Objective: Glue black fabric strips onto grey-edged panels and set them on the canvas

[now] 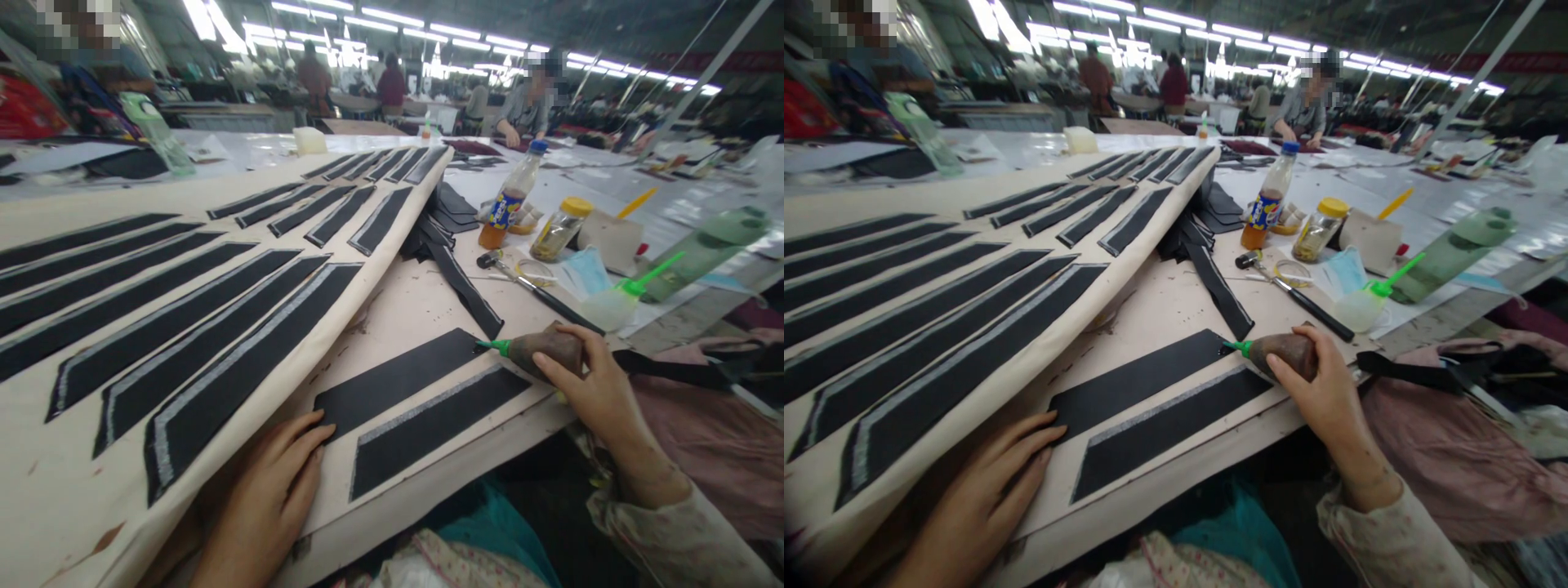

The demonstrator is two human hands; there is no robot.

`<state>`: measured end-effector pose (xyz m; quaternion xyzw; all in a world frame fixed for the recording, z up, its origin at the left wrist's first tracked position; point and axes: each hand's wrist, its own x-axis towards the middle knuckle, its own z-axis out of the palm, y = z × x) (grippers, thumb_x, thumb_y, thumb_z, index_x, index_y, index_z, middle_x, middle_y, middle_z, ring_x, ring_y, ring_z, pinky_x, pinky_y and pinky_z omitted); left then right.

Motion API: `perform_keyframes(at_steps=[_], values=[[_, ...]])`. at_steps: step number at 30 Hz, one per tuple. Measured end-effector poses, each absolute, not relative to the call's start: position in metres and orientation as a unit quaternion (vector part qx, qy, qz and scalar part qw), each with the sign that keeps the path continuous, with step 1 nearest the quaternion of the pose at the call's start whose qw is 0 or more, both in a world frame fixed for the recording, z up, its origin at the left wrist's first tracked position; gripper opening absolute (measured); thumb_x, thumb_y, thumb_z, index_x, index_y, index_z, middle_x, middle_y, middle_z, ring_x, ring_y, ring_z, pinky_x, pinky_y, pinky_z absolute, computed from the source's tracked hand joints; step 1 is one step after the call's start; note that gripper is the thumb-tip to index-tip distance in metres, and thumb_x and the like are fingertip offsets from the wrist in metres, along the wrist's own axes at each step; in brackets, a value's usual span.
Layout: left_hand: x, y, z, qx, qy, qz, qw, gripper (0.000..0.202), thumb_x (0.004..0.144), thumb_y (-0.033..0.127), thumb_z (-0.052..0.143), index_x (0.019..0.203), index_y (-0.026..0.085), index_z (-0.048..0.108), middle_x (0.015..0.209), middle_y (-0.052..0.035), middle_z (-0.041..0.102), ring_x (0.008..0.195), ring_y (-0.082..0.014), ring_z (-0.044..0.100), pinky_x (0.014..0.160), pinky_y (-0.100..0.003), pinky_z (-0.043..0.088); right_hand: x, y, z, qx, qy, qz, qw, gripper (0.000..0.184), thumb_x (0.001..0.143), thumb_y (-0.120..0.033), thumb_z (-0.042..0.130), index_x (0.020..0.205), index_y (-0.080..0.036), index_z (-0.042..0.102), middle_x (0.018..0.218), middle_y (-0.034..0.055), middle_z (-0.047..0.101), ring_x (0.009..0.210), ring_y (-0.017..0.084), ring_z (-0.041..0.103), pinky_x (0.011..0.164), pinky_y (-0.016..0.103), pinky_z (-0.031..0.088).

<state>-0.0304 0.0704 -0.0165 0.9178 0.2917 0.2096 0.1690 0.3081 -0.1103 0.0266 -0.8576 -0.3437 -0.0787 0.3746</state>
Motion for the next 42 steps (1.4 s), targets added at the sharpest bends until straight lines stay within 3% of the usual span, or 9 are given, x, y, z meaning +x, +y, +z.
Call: perform_keyframes(at_steps=[26,42], values=[[-0.030,0.068,-0.013,0.926,0.269,0.226,0.138,0.027,0.087,0.028,0.042,0.102,0.024,0.064,0.114,-0.0055,0.061,0.101,-0.0195,0.060,0.085,-0.033,0.053,0.309,-0.090,0.023,-0.851,-0.364,-0.053,0.374,0.052,0.068,-0.052,0.061,0.108,-0.020,0.052,0.102,0.0088,0.058,0.090,0.026,0.057,0.080,0.041,0.047],[-0.030,0.067,-0.013,0.923,0.282,0.212,0.156,0.028,0.087,0.028,0.042,0.104,0.024,0.064,0.115,-0.0052,0.060,0.103,-0.0193,0.059,0.088,-0.032,0.051,0.303,-0.077,0.029,-0.856,-0.357,-0.055,0.371,0.051,0.068,-0.051,0.060,0.107,-0.019,0.053,0.102,0.0094,0.058,0.094,0.026,0.055,0.084,0.041,0.044]])
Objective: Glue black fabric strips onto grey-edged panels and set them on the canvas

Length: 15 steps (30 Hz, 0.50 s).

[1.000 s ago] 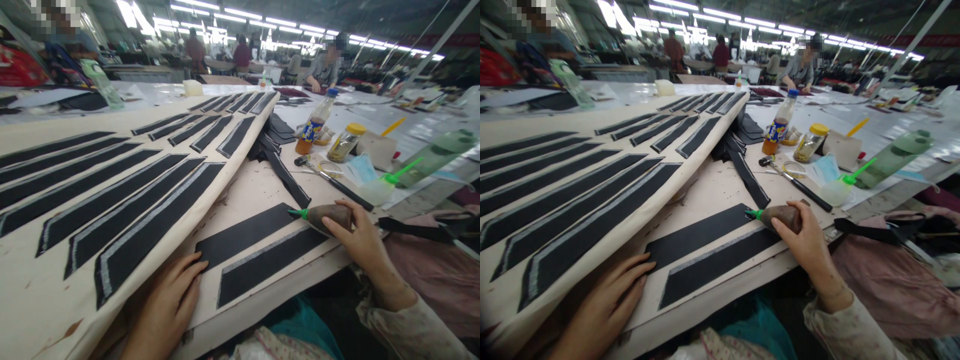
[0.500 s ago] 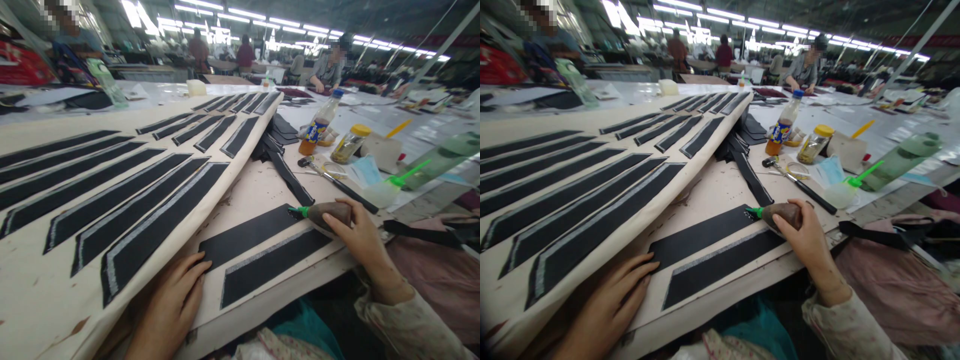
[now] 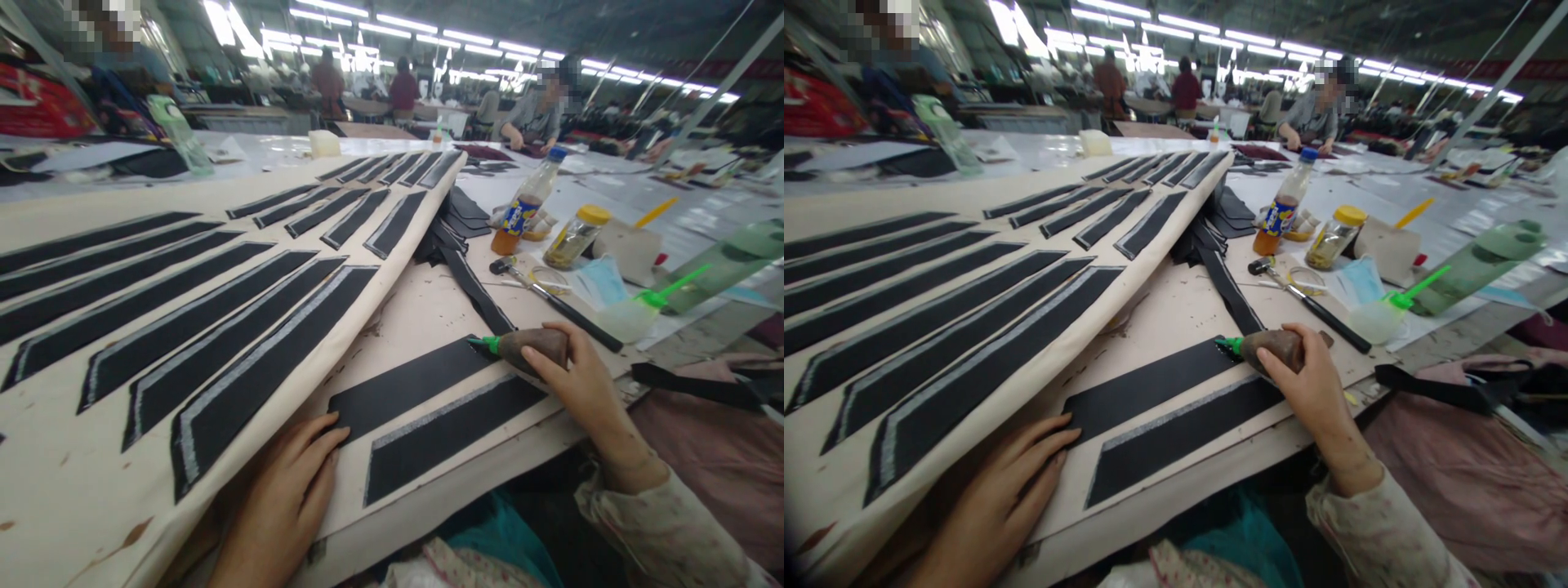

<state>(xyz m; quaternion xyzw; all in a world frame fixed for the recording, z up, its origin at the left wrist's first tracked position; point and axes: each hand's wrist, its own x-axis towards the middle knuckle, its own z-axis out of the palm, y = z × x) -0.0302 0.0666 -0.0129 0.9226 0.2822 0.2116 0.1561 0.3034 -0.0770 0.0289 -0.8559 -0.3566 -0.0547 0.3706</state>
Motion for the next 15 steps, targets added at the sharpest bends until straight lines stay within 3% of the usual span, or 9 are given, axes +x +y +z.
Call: perform_keyframes(at_steps=[15], values=[[-0.030,0.066,-0.012,0.922,0.281,0.212,0.163,0.029,0.087,0.027,0.041,0.104,0.023,0.064,0.115,-0.0060,0.060,0.104,-0.0196,0.059,0.089,-0.033,0.051,0.295,-0.069,0.029,-0.852,-0.362,-0.040,0.376,0.052,0.068,-0.051,0.060,0.108,-0.018,0.053,0.103,0.0093,0.057,0.094,0.025,0.055,0.085,0.040,0.043]])
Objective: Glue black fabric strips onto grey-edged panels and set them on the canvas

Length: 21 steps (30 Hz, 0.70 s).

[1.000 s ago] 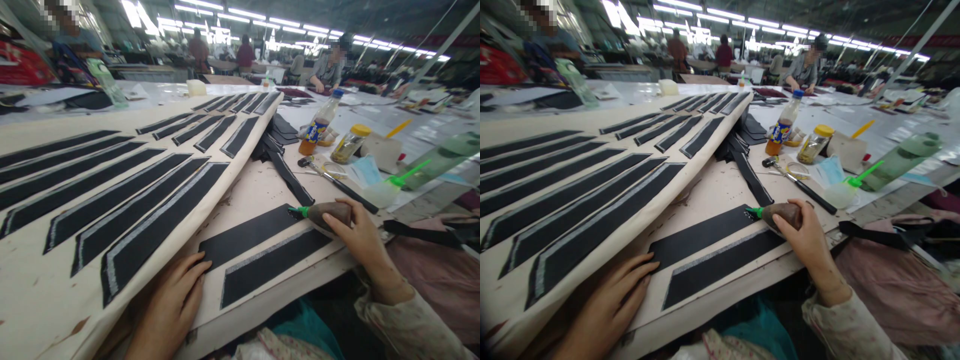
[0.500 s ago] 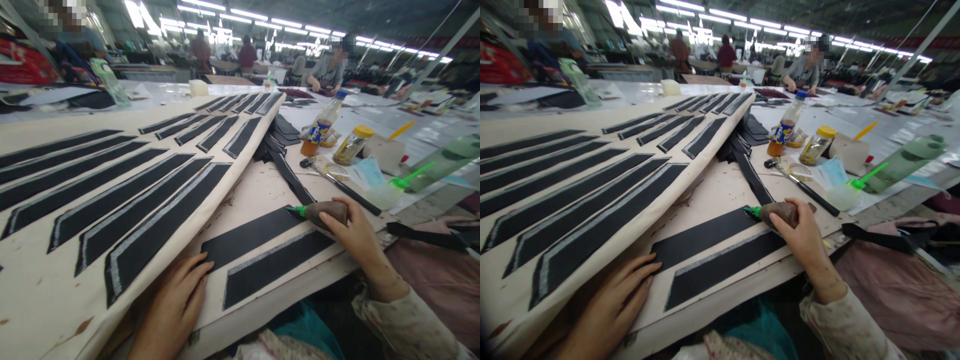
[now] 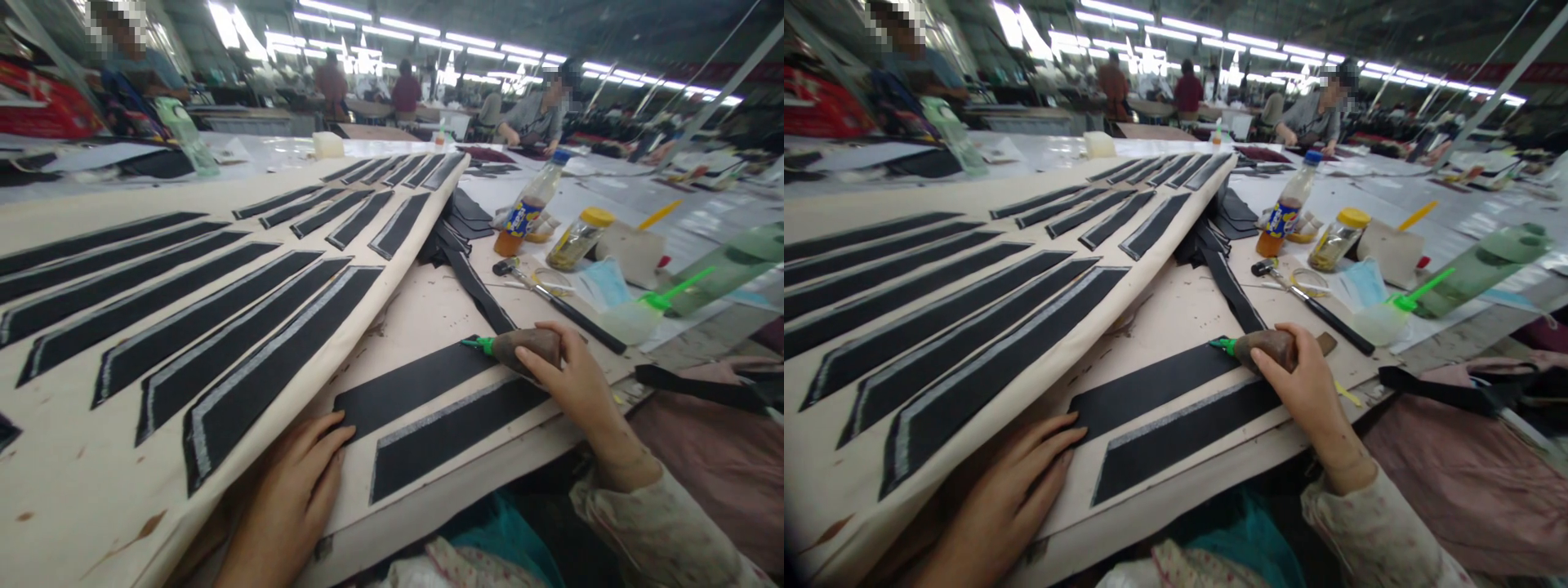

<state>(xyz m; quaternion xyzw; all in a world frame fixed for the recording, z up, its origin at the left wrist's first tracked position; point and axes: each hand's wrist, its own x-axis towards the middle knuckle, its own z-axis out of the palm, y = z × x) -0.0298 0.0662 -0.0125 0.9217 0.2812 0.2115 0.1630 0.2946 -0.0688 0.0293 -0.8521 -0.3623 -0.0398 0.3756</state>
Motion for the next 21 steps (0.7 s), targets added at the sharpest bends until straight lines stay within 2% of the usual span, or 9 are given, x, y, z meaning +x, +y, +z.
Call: perform_keyframes(at_steps=[5,13,21], values=[[-0.029,0.067,-0.013,0.922,0.286,0.203,0.165,0.031,0.087,0.027,0.040,0.106,0.022,0.064,0.116,-0.0070,0.060,0.106,-0.0196,0.058,0.091,-0.032,0.050,0.295,-0.068,0.030,-0.854,-0.357,-0.055,0.375,0.051,0.067,-0.051,0.060,0.107,-0.019,0.053,0.103,0.0098,0.057,0.095,0.026,0.054,0.085,0.040,0.043],[-0.030,0.066,-0.012,0.917,0.290,0.200,0.186,0.031,0.086,0.026,0.040,0.107,0.022,0.064,0.117,-0.0066,0.059,0.107,-0.0204,0.057,0.092,-0.034,0.049,0.250,-0.057,0.030,-0.837,-0.393,0.016,0.381,0.048,0.070,-0.049,0.059,0.108,-0.020,0.051,0.103,0.0086,0.057,0.092,0.024,0.055,0.082,0.038,0.045],[-0.031,0.066,-0.015,0.919,0.287,0.200,0.182,0.032,0.086,0.025,0.040,0.107,0.022,0.064,0.118,-0.0069,0.059,0.107,-0.0209,0.057,0.093,-0.035,0.048,0.296,-0.082,0.030,-0.859,-0.348,-0.083,0.367,0.053,0.067,-0.052,0.061,0.106,-0.018,0.053,0.102,0.0103,0.057,0.094,0.027,0.054,0.084,0.041,0.043]])
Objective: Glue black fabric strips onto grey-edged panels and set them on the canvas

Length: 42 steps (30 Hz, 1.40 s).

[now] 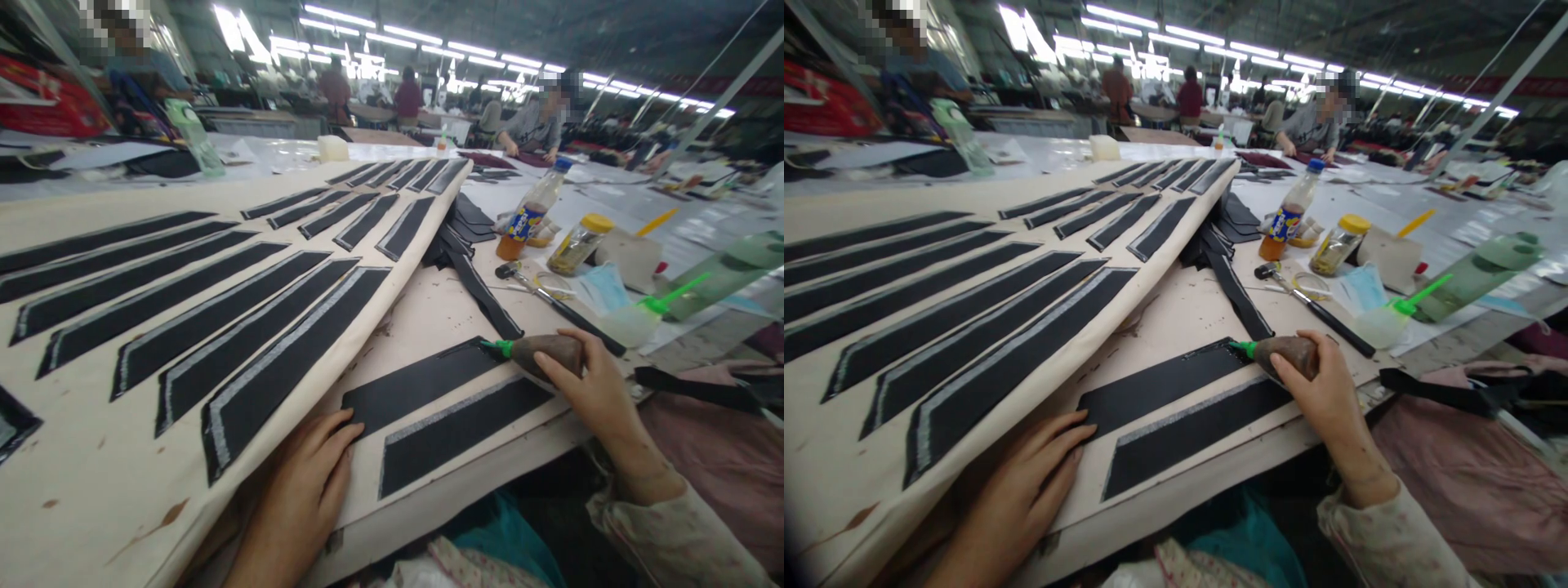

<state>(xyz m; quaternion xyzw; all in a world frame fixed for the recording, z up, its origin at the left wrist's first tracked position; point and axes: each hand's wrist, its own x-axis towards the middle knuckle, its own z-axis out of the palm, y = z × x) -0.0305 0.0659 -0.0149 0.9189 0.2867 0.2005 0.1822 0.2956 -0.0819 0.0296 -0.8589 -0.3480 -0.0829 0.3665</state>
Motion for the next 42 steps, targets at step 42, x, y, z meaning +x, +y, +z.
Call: perform_keyframes(at_steps=[42], values=[[-0.028,0.062,-0.010,0.915,0.294,0.191,0.200,0.034,0.087,0.023,0.037,0.108,0.020,0.063,0.118,-0.0089,0.057,0.107,-0.0228,0.055,0.093,-0.038,0.048,0.264,-0.066,0.030,-0.843,-0.394,-0.019,0.367,0.047,0.070,-0.050,0.058,0.107,-0.021,0.052,0.103,0.0085,0.057,0.095,0.025,0.055,0.084,0.040,0.044]])
